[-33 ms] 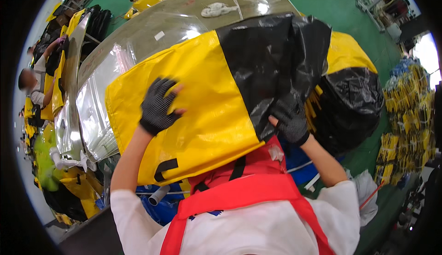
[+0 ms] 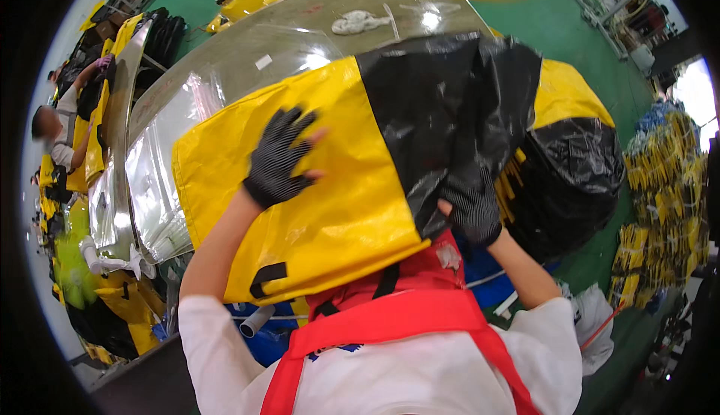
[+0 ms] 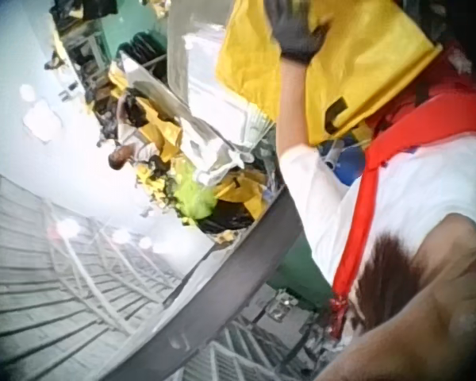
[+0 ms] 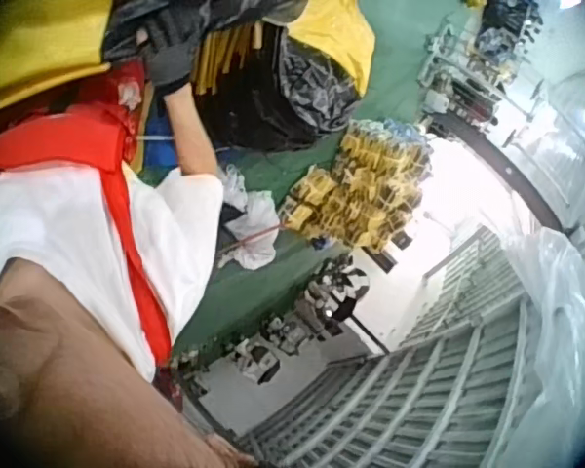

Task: The person repeatedly folds yellow and black delivery bags and places them into clear plastic packaging sleeves. The person handles each bag one at a time, folds it, and inserts it into a sleeve on a table in a factory setting.

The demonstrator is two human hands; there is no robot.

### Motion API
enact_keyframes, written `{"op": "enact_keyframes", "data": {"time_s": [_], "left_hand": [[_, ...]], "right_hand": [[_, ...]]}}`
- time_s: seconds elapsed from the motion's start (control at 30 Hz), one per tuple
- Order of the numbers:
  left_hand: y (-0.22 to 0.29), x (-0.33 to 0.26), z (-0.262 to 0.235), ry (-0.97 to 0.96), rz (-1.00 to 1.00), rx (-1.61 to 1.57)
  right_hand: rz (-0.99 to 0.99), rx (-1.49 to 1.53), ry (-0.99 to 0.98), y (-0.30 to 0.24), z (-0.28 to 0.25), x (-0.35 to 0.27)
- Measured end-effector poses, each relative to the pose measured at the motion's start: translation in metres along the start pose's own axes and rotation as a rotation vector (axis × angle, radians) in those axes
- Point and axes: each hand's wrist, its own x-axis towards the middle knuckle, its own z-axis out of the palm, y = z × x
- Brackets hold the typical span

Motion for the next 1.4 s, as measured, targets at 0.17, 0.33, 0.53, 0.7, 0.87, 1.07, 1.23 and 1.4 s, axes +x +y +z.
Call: {"op": "enact_keyframes", "data": {"time_s": [0.17,0.33,0.53,0.7,0.87,1.07,1.23,1.4], "left_hand": [[0.034,0.062,0.106,-0.199,0.416,-0.091],[0.053,0.065,0.151,-0.195,0.283,0.183],[0.01,-0.058,0.025,-0.317,0.046,-0.039],[-0.026,-0.312,-0.014,-0.436,-0.628,-0.129],[0.052,-0.286,-0.013,0.516,-1.152,-0.392],[-0.057,-0.287,0.022,0.273,-1.494,-0.136],[0.014,-0.111,-0.04,0.781,-0.813,0.382],[0.002,-0.032,0.062,-0.044,-0.559,0.338]], "right_hand": [[-0.158,-0.06,0.023,-0.053,-0.061,0.014],[-0.186,-0.288,-0.359,-0.013,-0.088,0.169],[0.206,-0.344,-0.747,0.072,-0.05,0.233],[0.256,-0.168,-0.732,0.087,-0.047,0.227],[0.241,-0.268,-0.678,0.08,-0.047,0.228],[0.221,-0.084,-0.695,0.081,-0.037,0.239],[0.133,-0.3,-0.647,0.082,-0.038,0.231],[0.2,-0.823,-0.372,0.016,-0.07,0.216]]}}
